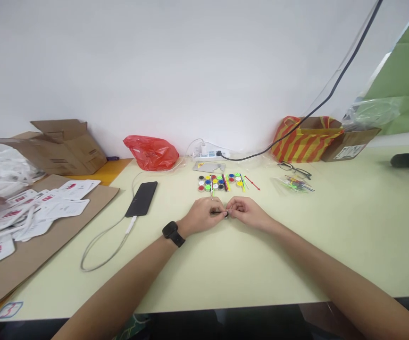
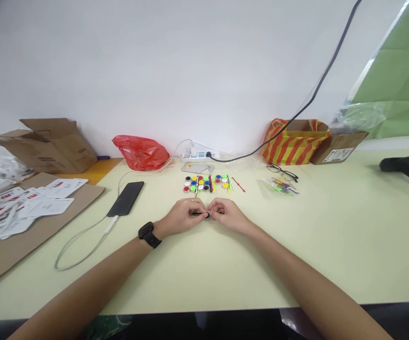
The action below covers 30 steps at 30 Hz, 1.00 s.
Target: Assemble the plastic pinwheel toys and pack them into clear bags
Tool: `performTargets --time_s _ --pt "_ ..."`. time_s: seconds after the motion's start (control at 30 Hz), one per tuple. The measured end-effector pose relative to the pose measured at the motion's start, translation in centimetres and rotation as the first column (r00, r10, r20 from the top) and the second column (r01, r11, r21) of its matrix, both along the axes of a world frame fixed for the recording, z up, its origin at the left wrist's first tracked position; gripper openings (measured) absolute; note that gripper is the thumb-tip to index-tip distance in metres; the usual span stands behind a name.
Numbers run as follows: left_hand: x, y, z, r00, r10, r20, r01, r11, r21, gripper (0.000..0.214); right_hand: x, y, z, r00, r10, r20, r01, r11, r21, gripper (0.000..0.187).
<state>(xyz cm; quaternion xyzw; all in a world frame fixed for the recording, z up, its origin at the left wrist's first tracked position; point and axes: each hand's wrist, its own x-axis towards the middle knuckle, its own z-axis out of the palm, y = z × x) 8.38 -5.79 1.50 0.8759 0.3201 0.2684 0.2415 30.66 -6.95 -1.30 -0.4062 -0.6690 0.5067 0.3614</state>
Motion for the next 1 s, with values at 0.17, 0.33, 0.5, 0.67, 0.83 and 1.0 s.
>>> performTargets --time_s 0.17,0.33,0.5,0.67,0.83,1.0 --pt "0.4 -0.2 -0.3 0.998 0.02 -0.053 -0.016 0.997 0.075 0.012 0.1 0.2 -0.4 1.0 0.01 0.007 -0.01 1.0 0.008 0.014" --pt "0.6 -0.6 -0.3 0.996 0.042 -0.074 -0.033 0.992 0.123 0.007 0.1 -0.3 0.2 0.998 -0.016 0.06 0.01 0.996 0.091 0.014" --pt "0.2 -0.6 -0.3 0.993 0.12 0.012 -0.121 0.988 0.094 0.008 0.6 -0.5 1.1 0.974 -0.128 0.186 0.088 0.974 0.211 0.026" --pt "-0.2 0.3 -0.4 0.94 0.305 0.154 -0.316 0.947 0.053 0.02 1.1 -0.7 2.3 0.963 -0.227 0.145 0.203 0.965 0.166 0.043" --pt "-0.3 0.9 -0.8 0.898 0.349 0.268 -0.369 0.929 0.024 0.028 2.2 -0.3 3.1 0.919 -0.395 -0.012 0.395 0.919 -0.001 0.058" --pt "-0.6 1.2 -0.9 0.902 0.34 0.266 -0.356 0.934 0.011 0.025 4.2 1.5 1.9 0.853 -0.51 0.11 0.494 0.858 0.145 0.047"
